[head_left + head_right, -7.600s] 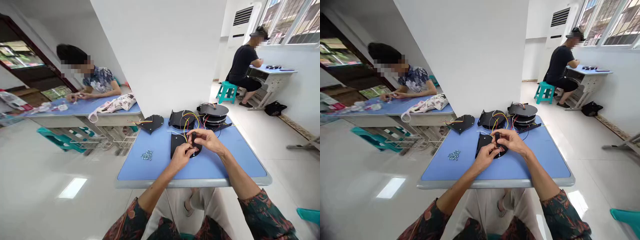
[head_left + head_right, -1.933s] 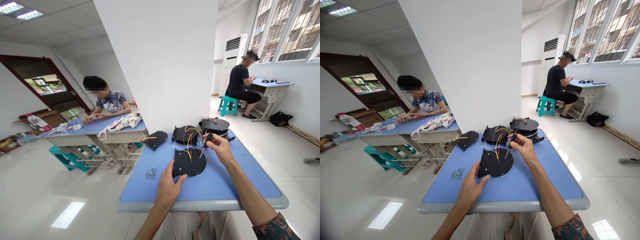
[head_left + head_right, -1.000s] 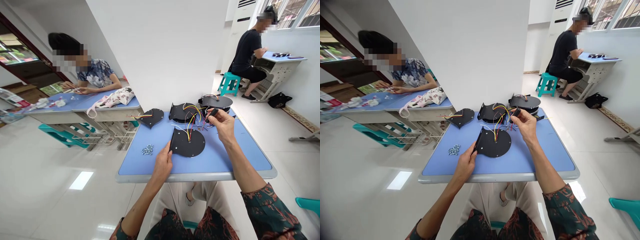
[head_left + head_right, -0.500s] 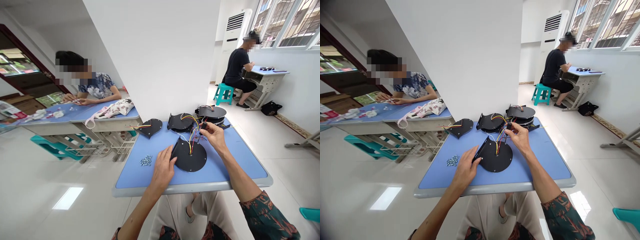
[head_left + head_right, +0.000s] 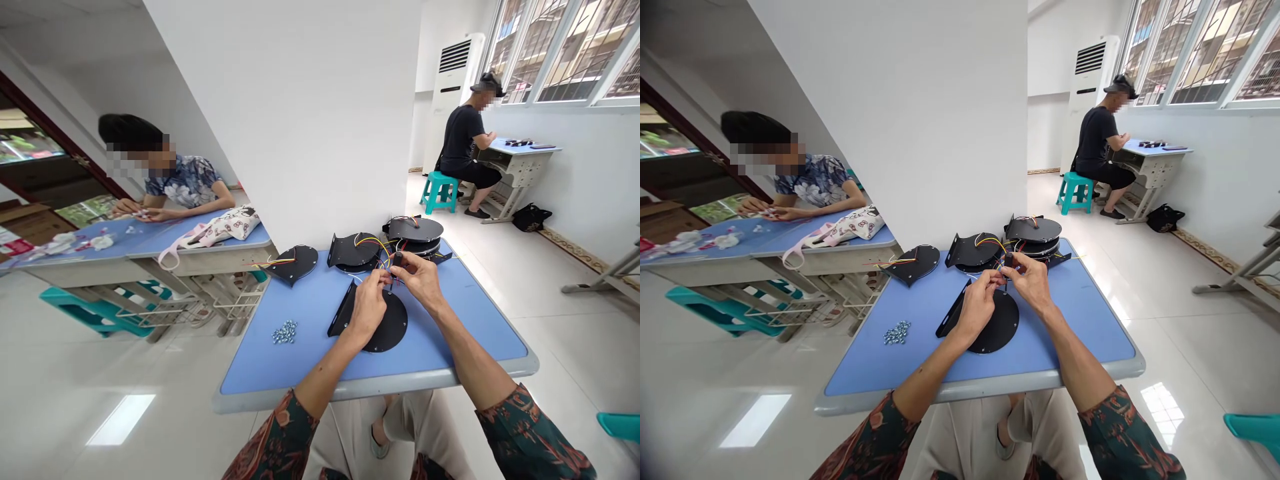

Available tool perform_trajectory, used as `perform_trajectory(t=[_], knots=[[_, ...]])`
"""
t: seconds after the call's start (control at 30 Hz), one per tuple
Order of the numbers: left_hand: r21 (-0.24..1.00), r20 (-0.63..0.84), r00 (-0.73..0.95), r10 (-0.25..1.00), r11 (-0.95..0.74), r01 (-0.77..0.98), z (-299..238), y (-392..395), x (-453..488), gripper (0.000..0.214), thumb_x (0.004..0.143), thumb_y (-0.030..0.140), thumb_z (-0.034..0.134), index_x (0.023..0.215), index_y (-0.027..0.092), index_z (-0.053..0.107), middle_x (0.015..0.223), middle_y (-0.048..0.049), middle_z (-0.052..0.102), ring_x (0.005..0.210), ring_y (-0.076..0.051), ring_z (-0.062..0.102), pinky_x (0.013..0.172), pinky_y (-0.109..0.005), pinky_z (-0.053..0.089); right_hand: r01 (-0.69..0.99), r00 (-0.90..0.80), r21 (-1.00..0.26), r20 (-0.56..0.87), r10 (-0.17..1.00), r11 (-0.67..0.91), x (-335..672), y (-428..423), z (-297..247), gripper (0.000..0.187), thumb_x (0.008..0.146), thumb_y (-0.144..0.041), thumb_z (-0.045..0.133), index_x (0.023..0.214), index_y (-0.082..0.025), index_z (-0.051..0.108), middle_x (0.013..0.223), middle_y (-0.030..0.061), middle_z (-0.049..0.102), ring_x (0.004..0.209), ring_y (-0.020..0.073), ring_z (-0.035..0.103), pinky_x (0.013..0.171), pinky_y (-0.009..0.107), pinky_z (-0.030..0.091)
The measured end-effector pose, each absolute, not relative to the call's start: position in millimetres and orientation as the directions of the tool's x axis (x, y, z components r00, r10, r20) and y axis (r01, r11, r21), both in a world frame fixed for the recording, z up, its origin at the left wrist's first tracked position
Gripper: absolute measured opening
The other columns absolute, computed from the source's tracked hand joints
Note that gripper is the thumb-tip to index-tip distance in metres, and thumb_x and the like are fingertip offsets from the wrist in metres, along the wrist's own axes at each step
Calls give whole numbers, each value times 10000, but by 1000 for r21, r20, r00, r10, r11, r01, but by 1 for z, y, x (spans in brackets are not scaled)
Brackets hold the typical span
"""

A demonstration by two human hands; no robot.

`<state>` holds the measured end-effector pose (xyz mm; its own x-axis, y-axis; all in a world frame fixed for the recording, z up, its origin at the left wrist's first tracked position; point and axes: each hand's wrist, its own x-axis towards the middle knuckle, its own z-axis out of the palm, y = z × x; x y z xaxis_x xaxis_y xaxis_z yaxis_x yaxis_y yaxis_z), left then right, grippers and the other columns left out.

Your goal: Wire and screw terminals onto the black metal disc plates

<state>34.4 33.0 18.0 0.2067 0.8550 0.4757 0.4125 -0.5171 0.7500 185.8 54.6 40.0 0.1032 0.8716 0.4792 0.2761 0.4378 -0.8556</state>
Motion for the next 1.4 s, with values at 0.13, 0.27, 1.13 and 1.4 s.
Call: perform_trajectory(t=[0.13,0.27,1.13,1.4], knots=[[796,396,179,901,-434,423,10,36,32,243,916,12,451,964,200,598,960,-61,745,930,-202,720,887,-353,554,262,96,-865,466,880,429,185,53,41,206,748,-340,722,901,-214,778,821,30,734,767,205,623,644,306,478],[849,306,186,934,-356,392,5,40,31,258,880,-19,499,983,196,597,957,-54,744,925,-190,719,889,-337,555,273,77,-862,462,884,426,185,53,40,207,758,-336,716,915,-216,777,823,29,734,780,209,625,649,307,476],[722,355,278,892,-451,524,0,41,32,329,841,-47,494,978,196,668,1006,-57,734,988,-218,665,930,-345,520,283,-16,-849,460,888,445,192,60,35,163,784,-281,654,899,-198,734,821,31,734,758,200,656,680,307,527],[708,295,306,905,-422,567,12,46,32,259,862,-10,531,932,187,682,976,-69,757,960,-233,691,892,-343,517,328,-46,-815,491,870,478,191,56,38,100,792,-256,636,840,-199,702,762,13,721,710,189,642,688,310,518]])
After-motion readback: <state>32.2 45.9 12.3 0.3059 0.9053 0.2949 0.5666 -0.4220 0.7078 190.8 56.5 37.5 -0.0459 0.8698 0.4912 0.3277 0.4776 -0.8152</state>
